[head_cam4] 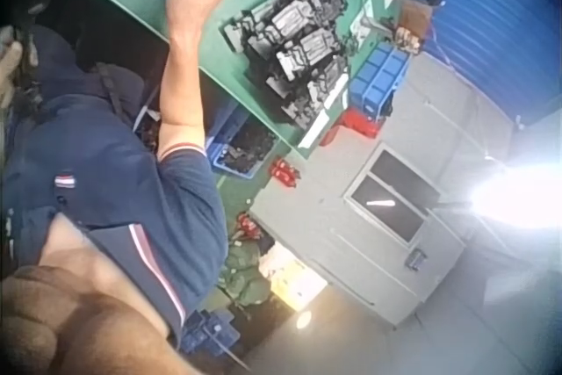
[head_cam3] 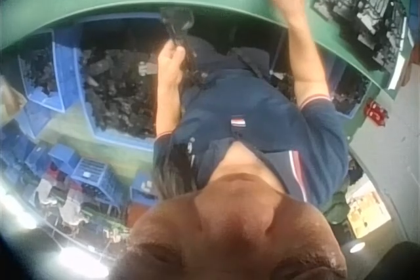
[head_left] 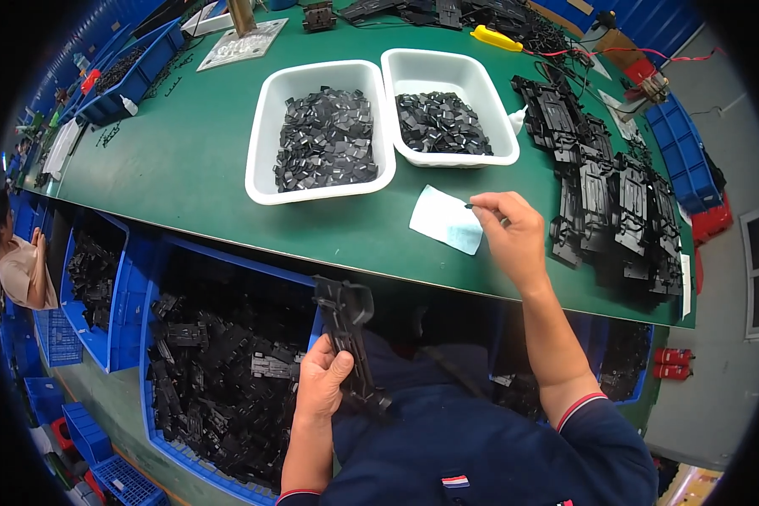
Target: The person takes plastic car chassis bases from a bin, attaches small components to each chassis by hand, and stacks the assembled pieces on the workbench.
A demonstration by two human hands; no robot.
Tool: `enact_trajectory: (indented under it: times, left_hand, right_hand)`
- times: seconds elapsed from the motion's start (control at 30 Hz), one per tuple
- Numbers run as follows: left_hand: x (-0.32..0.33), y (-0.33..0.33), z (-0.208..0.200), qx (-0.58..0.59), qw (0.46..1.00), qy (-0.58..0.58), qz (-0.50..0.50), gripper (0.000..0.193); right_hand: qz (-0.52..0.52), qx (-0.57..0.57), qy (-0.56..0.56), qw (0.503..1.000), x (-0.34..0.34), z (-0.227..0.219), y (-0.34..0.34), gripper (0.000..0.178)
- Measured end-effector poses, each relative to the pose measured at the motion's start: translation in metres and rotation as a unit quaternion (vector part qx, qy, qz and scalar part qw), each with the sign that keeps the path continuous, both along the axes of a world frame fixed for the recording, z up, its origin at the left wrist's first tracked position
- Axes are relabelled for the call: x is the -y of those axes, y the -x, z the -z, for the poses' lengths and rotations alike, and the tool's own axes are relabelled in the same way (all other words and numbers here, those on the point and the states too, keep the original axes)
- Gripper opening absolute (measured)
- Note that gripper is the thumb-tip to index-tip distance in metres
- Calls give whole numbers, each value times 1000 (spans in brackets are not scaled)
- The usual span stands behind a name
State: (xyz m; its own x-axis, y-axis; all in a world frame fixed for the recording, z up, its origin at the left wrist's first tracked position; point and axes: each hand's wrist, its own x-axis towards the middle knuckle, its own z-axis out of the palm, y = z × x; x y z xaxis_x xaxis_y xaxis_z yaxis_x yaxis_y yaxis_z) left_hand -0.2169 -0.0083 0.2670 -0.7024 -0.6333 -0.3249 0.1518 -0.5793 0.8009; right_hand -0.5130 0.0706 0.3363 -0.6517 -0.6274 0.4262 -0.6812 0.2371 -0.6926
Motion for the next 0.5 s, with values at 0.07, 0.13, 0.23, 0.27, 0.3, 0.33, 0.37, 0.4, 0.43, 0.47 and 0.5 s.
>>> enact_trajectory:
  times: [0.07, 0.13, 0.23, 0.27, 0.3, 0.33, 0.37, 0.4, 0.43, 0.47, 0.5]
  left_hand:
    - [2, 1, -7, -22, 999, -39, -8, 39]
    - [4, 6, -14, -46, 997, -59, -23, 33]
    - [7, 15, -24, -112, 991, -52, -48, 27]
    - [7, 22, -28, -117, 990, -38, -75, 29]
    - [8, 30, -33, -122, 987, -24, -103, 31]
    - [9, 36, -38, -114, 988, -7, -103, 33]
    - [10, 42, -46, -113, 986, 0, -121, 33]
    - [10, 48, -53, -113, 984, 6, -138, 33]
    - [10, 53, -56, -108, 983, 17, -150, 33]
    - [9, 56, -58, -113, 981, 26, -158, 33]
    - [7, 58, -59, -118, 978, 36, -166, 33]
  right_hand:
    - [-26, -30, 51, 998, -6, -1, -8, 11]
    - [-62, -104, 108, 987, -16, -4, -20, 14]
    - [-98, -167, 157, 968, -28, -3, -41, 21]
    - [-108, -167, 161, 967, -32, -3, -49, 22]
    - [-118, -167, 165, 965, -35, -2, -56, 22]
    - [-126, -169, 169, 963, -39, 2, -61, 25]
    - [-129, -163, 168, 964, -42, 3, -64, 25]
    - [-148, -172, 175, 958, -44, 4, -68, 26]
    - [-165, -183, 183, 952, -46, 4, -70, 27]
    - [-175, -188, 182, 949, -48, 6, -73, 29]
    - [-183, -187, 184, 947, -50, 8, -76, 29]
